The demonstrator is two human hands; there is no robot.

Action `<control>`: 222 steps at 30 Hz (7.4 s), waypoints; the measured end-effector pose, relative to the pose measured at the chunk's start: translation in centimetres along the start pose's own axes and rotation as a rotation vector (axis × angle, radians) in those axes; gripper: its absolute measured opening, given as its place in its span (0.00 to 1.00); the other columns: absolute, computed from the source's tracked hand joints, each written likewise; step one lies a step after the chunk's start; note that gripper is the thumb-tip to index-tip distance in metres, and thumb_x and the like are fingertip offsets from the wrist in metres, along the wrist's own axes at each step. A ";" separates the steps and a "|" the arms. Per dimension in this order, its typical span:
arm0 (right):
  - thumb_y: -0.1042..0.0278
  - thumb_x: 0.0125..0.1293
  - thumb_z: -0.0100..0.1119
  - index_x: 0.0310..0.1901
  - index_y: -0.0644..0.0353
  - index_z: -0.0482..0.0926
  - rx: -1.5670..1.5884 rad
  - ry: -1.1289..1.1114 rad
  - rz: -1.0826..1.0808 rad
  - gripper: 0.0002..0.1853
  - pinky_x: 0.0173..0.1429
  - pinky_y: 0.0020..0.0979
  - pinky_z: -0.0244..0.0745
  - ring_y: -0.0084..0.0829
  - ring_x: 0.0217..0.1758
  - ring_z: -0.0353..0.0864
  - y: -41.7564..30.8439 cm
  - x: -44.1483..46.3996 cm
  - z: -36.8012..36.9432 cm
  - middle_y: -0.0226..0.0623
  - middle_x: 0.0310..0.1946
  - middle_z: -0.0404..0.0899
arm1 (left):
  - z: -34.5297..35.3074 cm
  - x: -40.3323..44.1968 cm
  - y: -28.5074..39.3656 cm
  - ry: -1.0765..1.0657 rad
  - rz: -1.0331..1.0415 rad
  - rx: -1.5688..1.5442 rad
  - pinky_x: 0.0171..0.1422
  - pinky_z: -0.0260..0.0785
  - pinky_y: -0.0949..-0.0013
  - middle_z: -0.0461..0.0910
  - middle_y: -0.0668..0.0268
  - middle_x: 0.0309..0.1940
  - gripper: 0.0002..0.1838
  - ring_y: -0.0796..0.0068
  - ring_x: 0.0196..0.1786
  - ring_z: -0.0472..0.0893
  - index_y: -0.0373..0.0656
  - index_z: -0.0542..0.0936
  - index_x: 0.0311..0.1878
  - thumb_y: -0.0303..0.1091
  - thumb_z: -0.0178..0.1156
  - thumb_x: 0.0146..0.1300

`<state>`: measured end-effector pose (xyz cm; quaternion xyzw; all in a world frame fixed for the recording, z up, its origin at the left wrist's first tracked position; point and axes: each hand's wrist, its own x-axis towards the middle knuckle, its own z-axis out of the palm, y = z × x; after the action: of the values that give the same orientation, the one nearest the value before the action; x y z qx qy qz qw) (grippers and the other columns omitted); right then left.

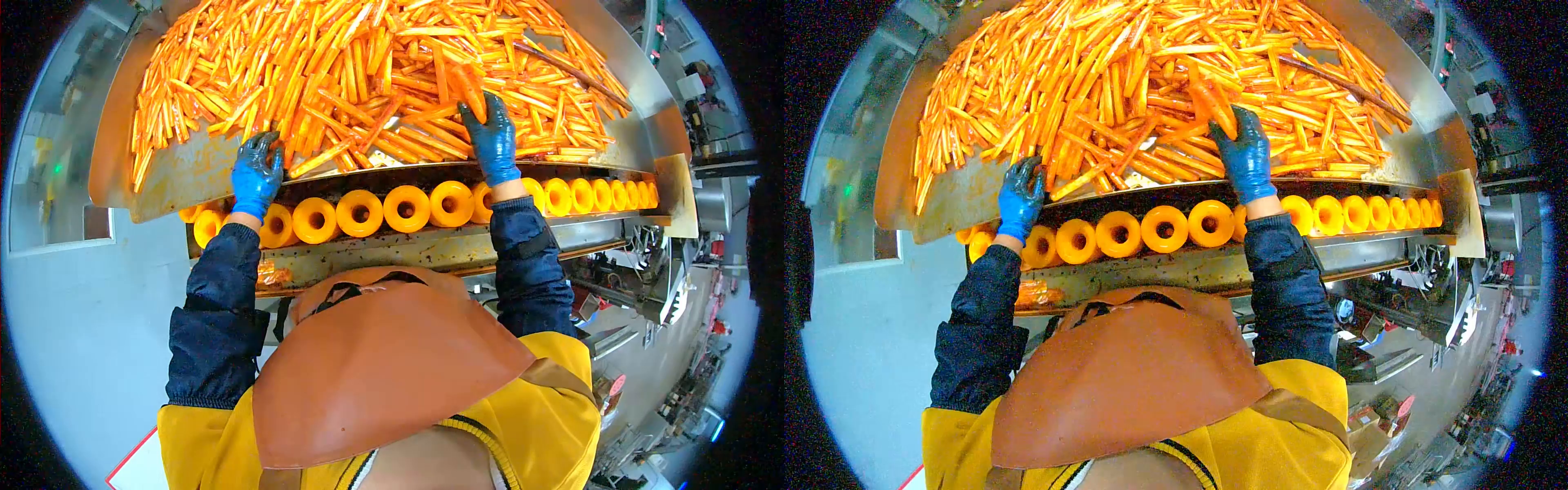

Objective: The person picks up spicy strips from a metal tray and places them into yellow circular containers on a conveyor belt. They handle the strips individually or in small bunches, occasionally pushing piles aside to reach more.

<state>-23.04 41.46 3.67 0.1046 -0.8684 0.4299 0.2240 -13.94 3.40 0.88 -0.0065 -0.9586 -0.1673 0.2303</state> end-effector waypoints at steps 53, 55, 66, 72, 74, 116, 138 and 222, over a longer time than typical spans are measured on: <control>0.65 0.45 0.65 0.46 0.50 0.78 0.017 -0.545 -0.252 0.22 0.41 0.39 0.76 0.43 0.40 0.79 -8.1 -10.9 5.5 0.38 0.38 0.78 | 0.2 -0.1 -0.4 -0.001 0.003 0.030 0.53 0.70 0.58 0.79 0.58 0.42 0.13 0.54 0.47 0.76 0.50 0.79 0.46 0.37 0.58 0.58; 0.64 0.45 0.65 0.46 0.48 0.78 -0.005 -0.539 -0.261 0.22 0.41 0.39 0.76 0.43 0.39 0.79 -7.0 -10.9 5.5 0.38 0.36 0.78 | 0.1 -0.1 -0.3 -0.003 -0.005 0.015 0.53 0.70 0.58 0.79 0.58 0.42 0.13 0.53 0.47 0.76 0.49 0.79 0.46 0.37 0.58 0.57; 0.81 0.44 0.56 0.53 0.49 0.76 0.301 -0.369 -0.097 0.29 0.49 0.36 0.74 0.44 0.44 0.78 -8.6 -10.4 4.2 0.42 0.42 0.77 | 0.1 -0.1 -0.2 -0.006 0.006 0.018 0.53 0.70 0.58 0.79 0.58 0.42 0.13 0.53 0.47 0.76 0.50 0.79 0.46 0.36 0.58 0.57; 0.67 0.51 0.62 0.57 0.44 0.73 0.162 -0.537 -0.101 0.27 0.50 0.38 0.75 0.44 0.45 0.79 -8.1 -11.3 5.6 0.42 0.49 0.76 | -0.1 -0.2 -0.2 -0.042 -0.027 0.030 0.55 0.69 0.58 0.78 0.59 0.46 0.14 0.54 0.49 0.75 0.52 0.78 0.50 0.37 0.57 0.59; 0.63 0.55 0.63 0.51 0.51 0.78 0.045 -0.585 -0.120 0.19 0.49 0.37 0.76 0.43 0.46 0.79 -8.1 -10.5 5.1 0.42 0.43 0.80 | -0.3 -0.2 -0.1 -0.054 -0.036 0.026 0.55 0.69 0.58 0.78 0.59 0.46 0.14 0.54 0.49 0.75 0.52 0.78 0.49 0.37 0.57 0.59; 0.62 0.53 0.58 0.50 0.59 0.76 -0.450 -0.624 -0.149 0.21 0.52 0.41 0.75 0.50 0.45 0.79 -2.3 0.2 4.9 0.54 0.45 0.77 | -0.2 -0.1 -0.2 -0.084 -0.052 0.033 0.55 0.69 0.58 0.78 0.59 0.46 0.14 0.54 0.50 0.75 0.51 0.78 0.49 0.37 0.57 0.60; 0.69 0.63 0.60 0.51 0.64 0.76 0.763 -0.379 0.562 0.16 0.47 0.24 0.72 0.20 0.42 0.75 -9.5 -12.4 7.0 0.29 0.40 0.79 | -0.5 -0.2 -0.1 -0.079 -0.053 0.013 0.55 0.69 0.58 0.78 0.59 0.46 0.13 0.54 0.50 0.75 0.51 0.78 0.49 0.37 0.56 0.60; 0.55 0.51 0.63 0.40 0.58 0.79 -0.321 -0.600 -0.061 0.18 0.47 0.43 0.74 0.47 0.43 0.79 -9.6 -0.4 9.0 0.49 0.37 0.80 | 1.0 6.7 4.2 -0.412 -0.017 0.157 0.62 0.65 0.54 0.64 0.46 0.62 0.44 0.46 0.60 0.69 0.48 0.57 0.69 0.46 0.66 0.50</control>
<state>-21.80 28.46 5.36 0.2160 -0.9486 0.2308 -0.0150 -20.02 7.21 4.39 -0.0145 -0.9955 -0.0891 0.0281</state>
